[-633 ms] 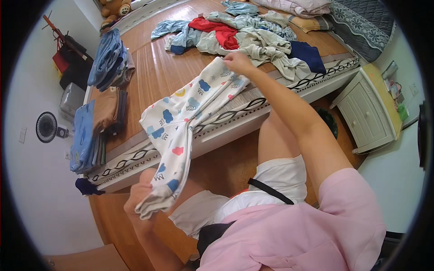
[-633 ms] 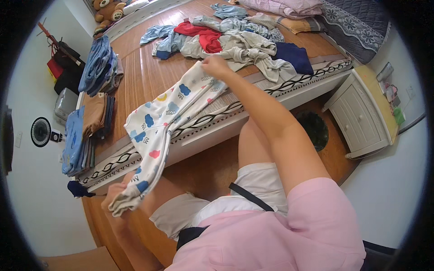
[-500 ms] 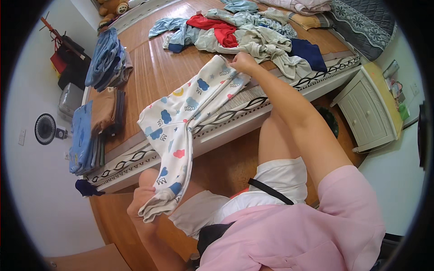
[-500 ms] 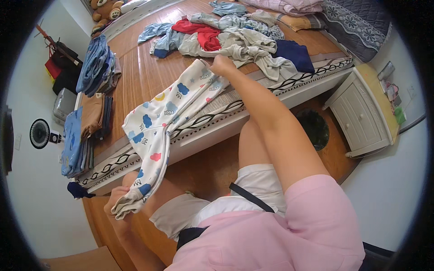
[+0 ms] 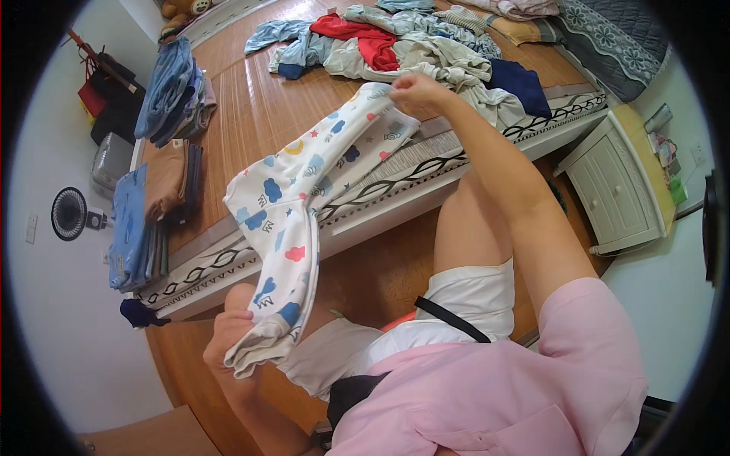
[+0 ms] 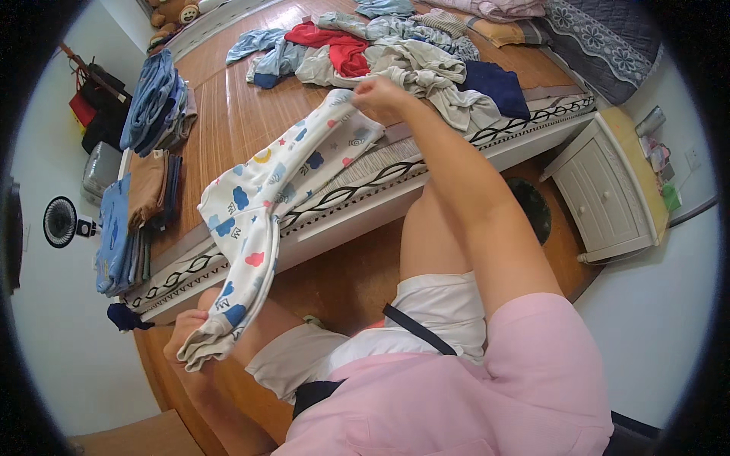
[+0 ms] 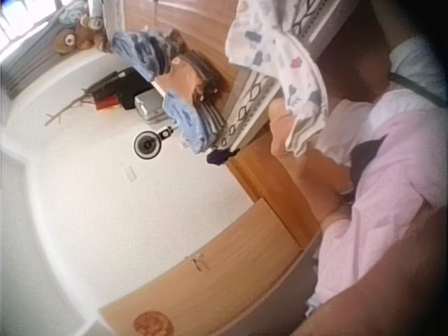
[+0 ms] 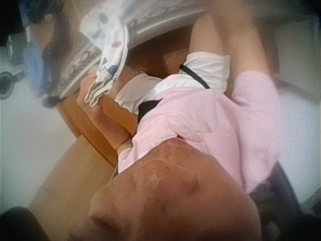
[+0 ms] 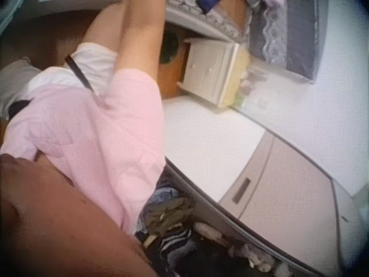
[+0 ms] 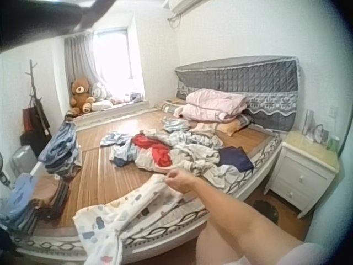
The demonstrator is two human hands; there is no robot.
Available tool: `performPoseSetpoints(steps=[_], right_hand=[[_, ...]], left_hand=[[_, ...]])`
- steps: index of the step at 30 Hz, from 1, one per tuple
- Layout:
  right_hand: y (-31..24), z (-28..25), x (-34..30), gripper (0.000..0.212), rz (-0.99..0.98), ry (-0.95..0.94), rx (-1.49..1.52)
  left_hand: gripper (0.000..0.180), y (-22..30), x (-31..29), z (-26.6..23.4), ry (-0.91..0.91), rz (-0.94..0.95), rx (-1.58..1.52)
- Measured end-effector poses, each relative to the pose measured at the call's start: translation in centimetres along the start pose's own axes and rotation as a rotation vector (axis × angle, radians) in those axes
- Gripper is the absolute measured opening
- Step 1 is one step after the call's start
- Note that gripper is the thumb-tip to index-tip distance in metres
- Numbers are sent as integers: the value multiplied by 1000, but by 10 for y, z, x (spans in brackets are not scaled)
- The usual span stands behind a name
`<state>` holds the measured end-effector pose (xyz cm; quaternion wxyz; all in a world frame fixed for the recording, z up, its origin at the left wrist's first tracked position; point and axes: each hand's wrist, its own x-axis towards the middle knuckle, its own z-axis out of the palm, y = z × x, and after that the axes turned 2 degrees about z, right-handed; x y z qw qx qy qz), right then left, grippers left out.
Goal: Folding various items of clothing including a sweatshirt, trousers, and baby clothes on a bed.
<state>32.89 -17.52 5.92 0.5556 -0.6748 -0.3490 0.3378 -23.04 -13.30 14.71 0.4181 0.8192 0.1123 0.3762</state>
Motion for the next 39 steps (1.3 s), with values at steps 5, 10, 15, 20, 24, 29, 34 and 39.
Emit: performPoseSetpoints(steps=[5,10,15,20,24,29,34,39], right_hand=[[10,8,-44,16,274,-34,-470],[30,19,-56,23,148,25,-297],[-54,7,-78,22,-88,0,-127],[-161,-26,-112,22,-104,-11,-282],[-202,-26,-124,24,-166,-19,-245],[-201,-15,-95,20,-30,-84,-317],[-221,-1,-58,24,-290,45,-77],[-204,34,-27,26,-330,-23,46]], left_hand=[[36,11,1,-9,31,-8,70],[29,20,15,-7,29,-134,-23],[49,23,-6,-98,421,36,-221],[50,128,40,-113,967,145,-256],[49,120,79,-142,915,164,-194],[47,70,168,-149,624,43,-321],[45,89,190,-189,607,60,-428],[46,79,143,-160,729,75,-392]])
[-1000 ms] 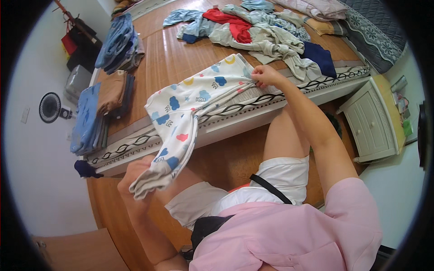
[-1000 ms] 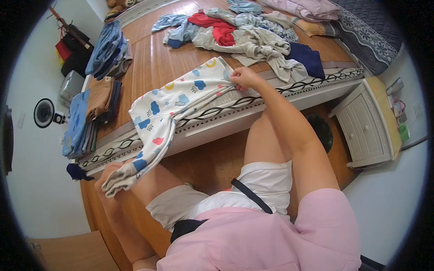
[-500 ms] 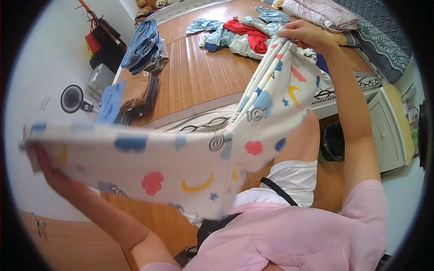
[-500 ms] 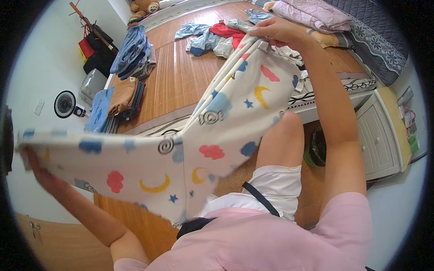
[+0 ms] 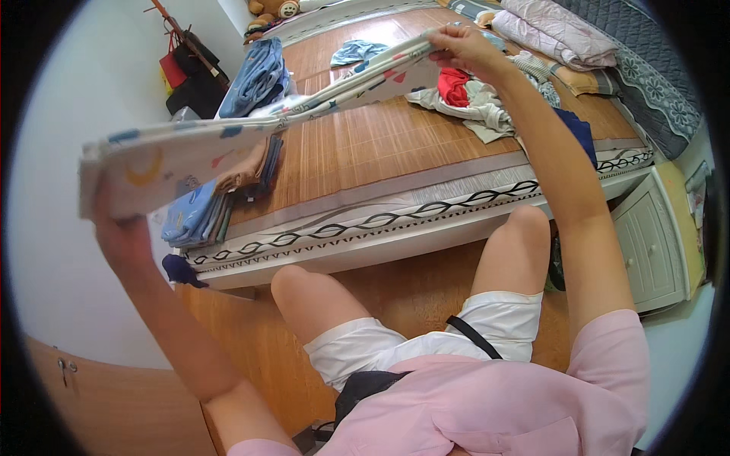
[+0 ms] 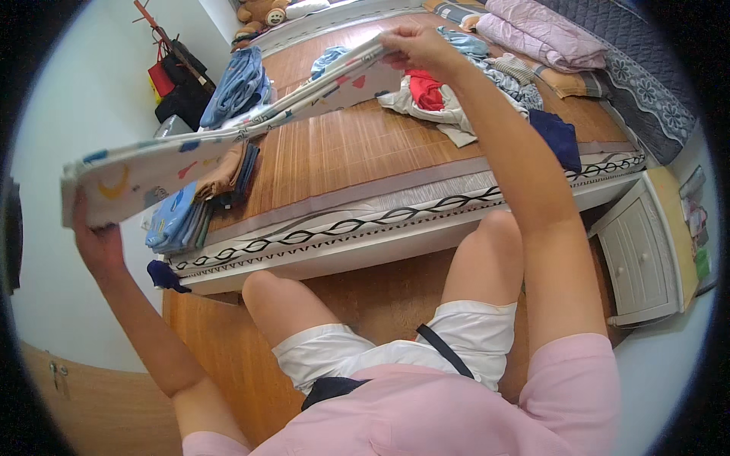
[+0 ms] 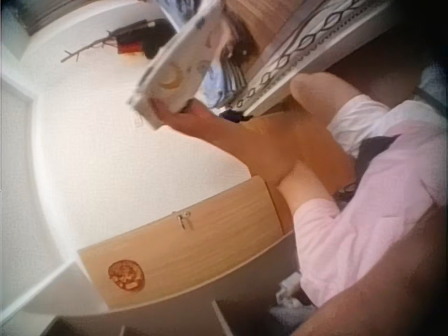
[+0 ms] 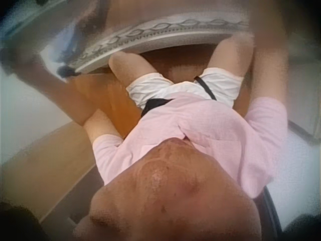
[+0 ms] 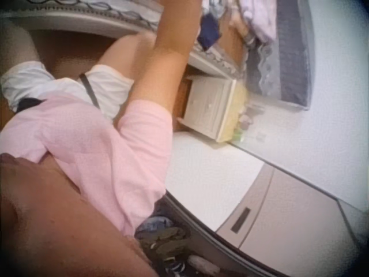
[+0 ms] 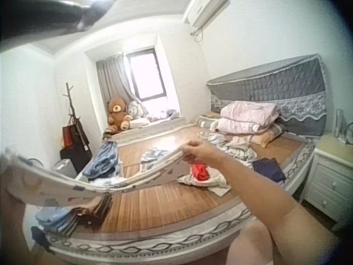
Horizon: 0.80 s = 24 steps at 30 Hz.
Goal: Folding various items of clothing including a sweatshirt, trousers, and baby clothes on a bed.
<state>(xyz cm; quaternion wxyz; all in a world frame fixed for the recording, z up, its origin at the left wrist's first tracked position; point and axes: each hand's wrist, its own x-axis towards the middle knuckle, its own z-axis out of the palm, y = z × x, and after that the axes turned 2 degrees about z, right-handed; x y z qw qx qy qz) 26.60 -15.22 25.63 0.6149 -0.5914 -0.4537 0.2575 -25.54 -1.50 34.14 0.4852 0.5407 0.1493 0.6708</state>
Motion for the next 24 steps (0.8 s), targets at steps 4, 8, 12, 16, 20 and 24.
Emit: performPoseSetpoints(steps=[4,8,12,16,20,24], right_hand=[[97,-2,5,28,26,-1,76],[204,-41,-37,26,429,-14,-77],[226,-51,-79,30,693,-18,26],[192,-41,-83,29,780,97,-1],[189,-61,-78,33,885,-105,-358],[176,-59,-63,30,841,-189,-745]], left_hand=[[42,-76,-99,-57,-315,-219,136],[30,-125,-206,-23,-787,-300,475],[26,-133,-260,-13,-818,-648,256],[26,-128,-249,-1,-839,-595,273],[28,-123,-240,4,-970,-792,141],[28,-132,-247,4,-1143,-935,274]])
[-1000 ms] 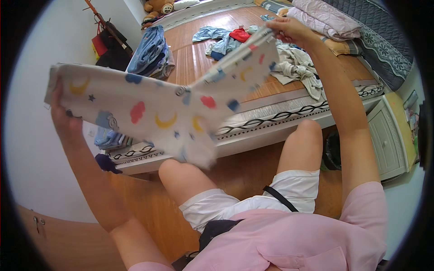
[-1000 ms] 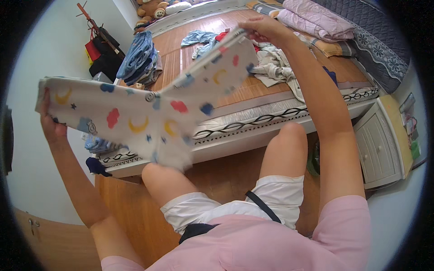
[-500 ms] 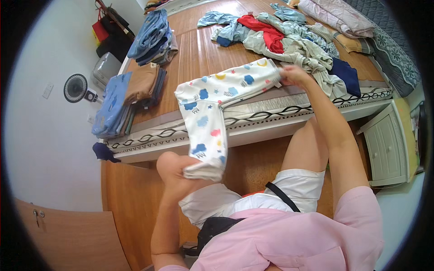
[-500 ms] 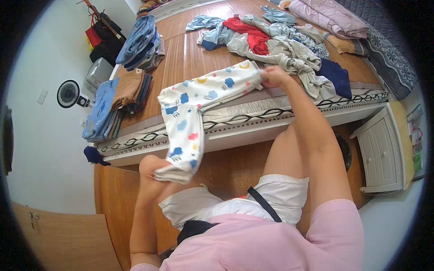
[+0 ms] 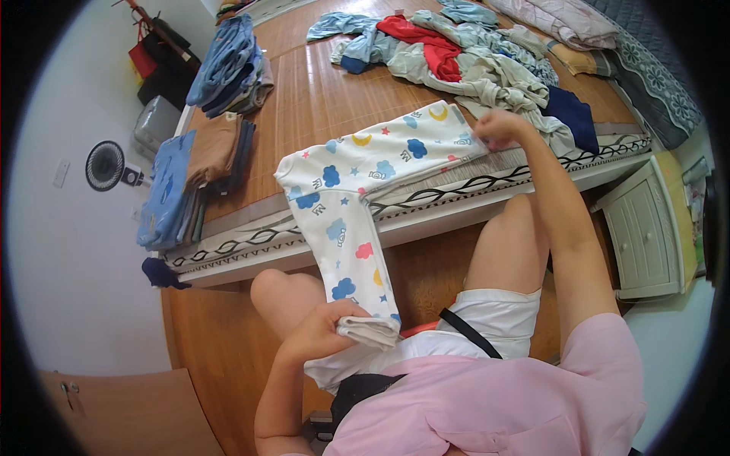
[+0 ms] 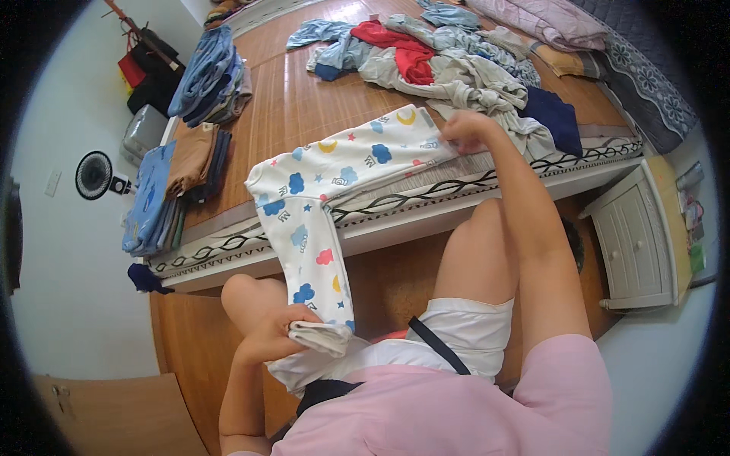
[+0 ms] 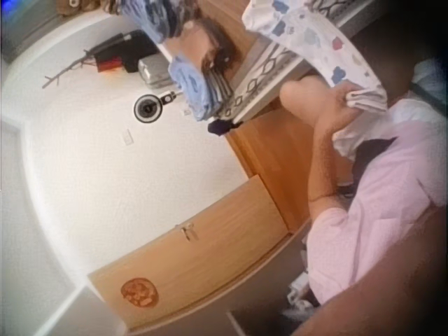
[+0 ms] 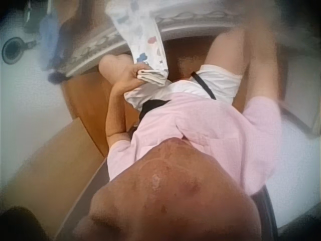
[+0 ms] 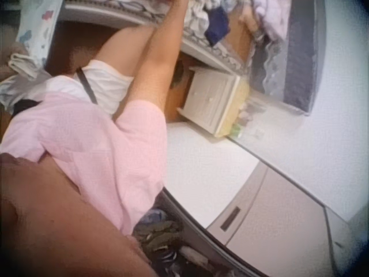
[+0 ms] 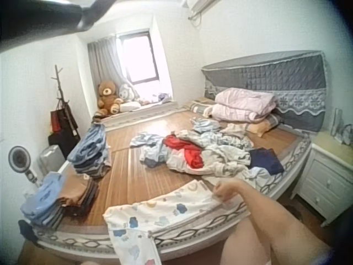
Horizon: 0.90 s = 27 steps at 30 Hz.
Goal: Folding various items of clothing including a sweatshirt, trousers, and baby clothes on a bed.
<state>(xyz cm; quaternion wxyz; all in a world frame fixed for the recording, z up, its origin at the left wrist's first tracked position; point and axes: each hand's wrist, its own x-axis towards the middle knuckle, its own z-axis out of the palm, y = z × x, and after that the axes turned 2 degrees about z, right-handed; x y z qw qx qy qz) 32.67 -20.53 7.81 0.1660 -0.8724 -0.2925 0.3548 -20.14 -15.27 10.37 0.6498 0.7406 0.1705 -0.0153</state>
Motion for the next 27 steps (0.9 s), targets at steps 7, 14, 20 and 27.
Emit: performPoseSetpoints(steps=[7,14,20,27], right_hand=[[-9,35,68,34,-376,643,149],[-42,69,77,52,-216,720,-40],[-37,50,84,50,-290,500,-140],[-15,39,97,40,-370,686,-46]], left_hand=[[43,-22,52,-14,-206,-165,392],[46,-28,141,-161,682,102,438],[48,-56,207,-231,999,63,1117],[39,-73,215,-222,842,-150,645]])
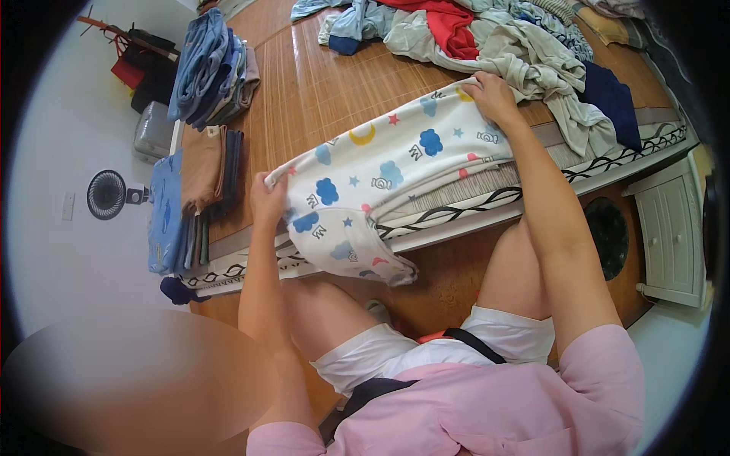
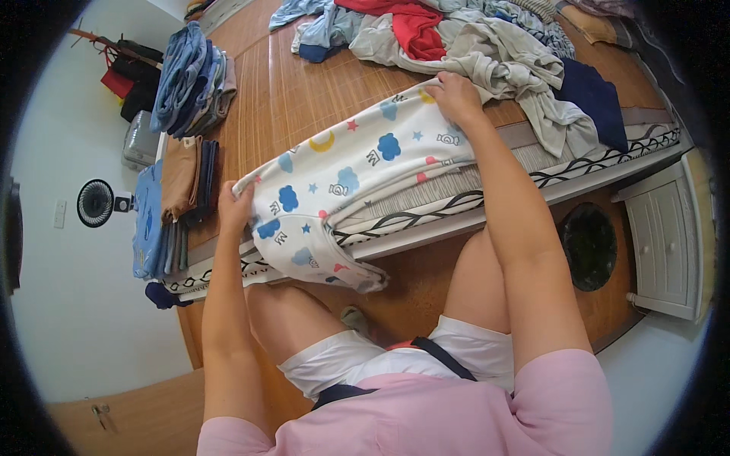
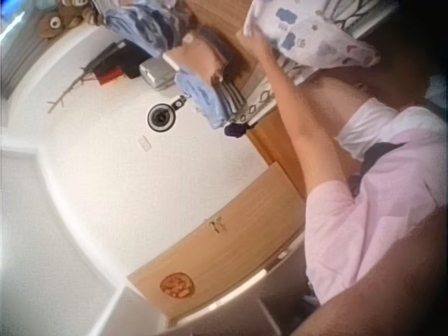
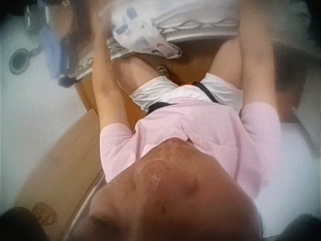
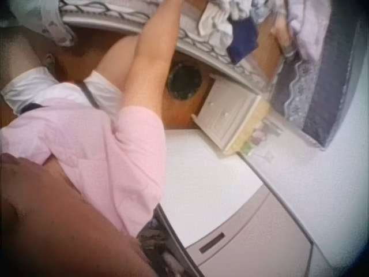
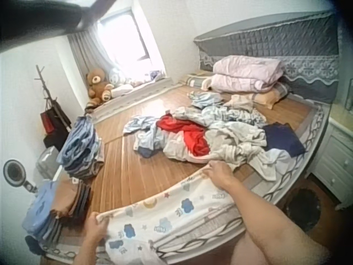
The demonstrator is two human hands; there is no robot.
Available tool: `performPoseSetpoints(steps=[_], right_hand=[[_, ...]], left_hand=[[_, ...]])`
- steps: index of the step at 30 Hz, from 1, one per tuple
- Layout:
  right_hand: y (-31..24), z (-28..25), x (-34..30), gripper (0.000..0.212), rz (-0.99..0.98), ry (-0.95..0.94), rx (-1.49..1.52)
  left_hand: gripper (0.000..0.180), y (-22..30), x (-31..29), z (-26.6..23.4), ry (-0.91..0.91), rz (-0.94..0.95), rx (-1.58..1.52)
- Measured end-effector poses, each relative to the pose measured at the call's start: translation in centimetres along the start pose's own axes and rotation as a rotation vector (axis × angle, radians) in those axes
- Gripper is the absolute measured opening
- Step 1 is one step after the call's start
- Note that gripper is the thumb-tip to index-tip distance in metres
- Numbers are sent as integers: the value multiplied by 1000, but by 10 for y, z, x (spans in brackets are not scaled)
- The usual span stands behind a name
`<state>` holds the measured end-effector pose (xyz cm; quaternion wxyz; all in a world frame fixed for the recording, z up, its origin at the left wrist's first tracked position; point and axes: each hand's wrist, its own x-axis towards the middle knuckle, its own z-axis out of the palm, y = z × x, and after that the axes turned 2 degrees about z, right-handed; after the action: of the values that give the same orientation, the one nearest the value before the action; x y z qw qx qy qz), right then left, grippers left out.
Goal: Folding various items of clothing including a sweatshirt, trousers, and baby clothes on a bed.
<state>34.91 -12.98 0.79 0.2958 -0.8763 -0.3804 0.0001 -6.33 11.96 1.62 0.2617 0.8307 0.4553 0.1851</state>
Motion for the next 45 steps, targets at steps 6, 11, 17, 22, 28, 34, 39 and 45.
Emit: performPoseSetpoints(steps=[6,11,17,22,28,34,39,45], right_hand=[[-5,7,-2,42,49,16,-172],[-80,24,-38,57,-304,160,-157],[-78,51,-70,66,-322,-190,-361],[-57,59,-40,67,-277,-120,-441],[-56,65,-36,68,-291,-88,-402],[-165,61,-146,64,-730,-157,-54],[-158,55,-241,54,-1070,-455,-161],[-102,64,-299,52,-268,-1230,-153]], left_hand=[[40,21,1,17,315,101,184],[53,62,-17,8,400,516,245],[71,47,-26,55,-158,370,458],[72,39,4,60,-129,328,463],[75,36,18,68,-26,336,461],[74,27,14,66,23,352,494],[75,30,16,72,49,356,453],[72,18,17,71,160,352,425]])
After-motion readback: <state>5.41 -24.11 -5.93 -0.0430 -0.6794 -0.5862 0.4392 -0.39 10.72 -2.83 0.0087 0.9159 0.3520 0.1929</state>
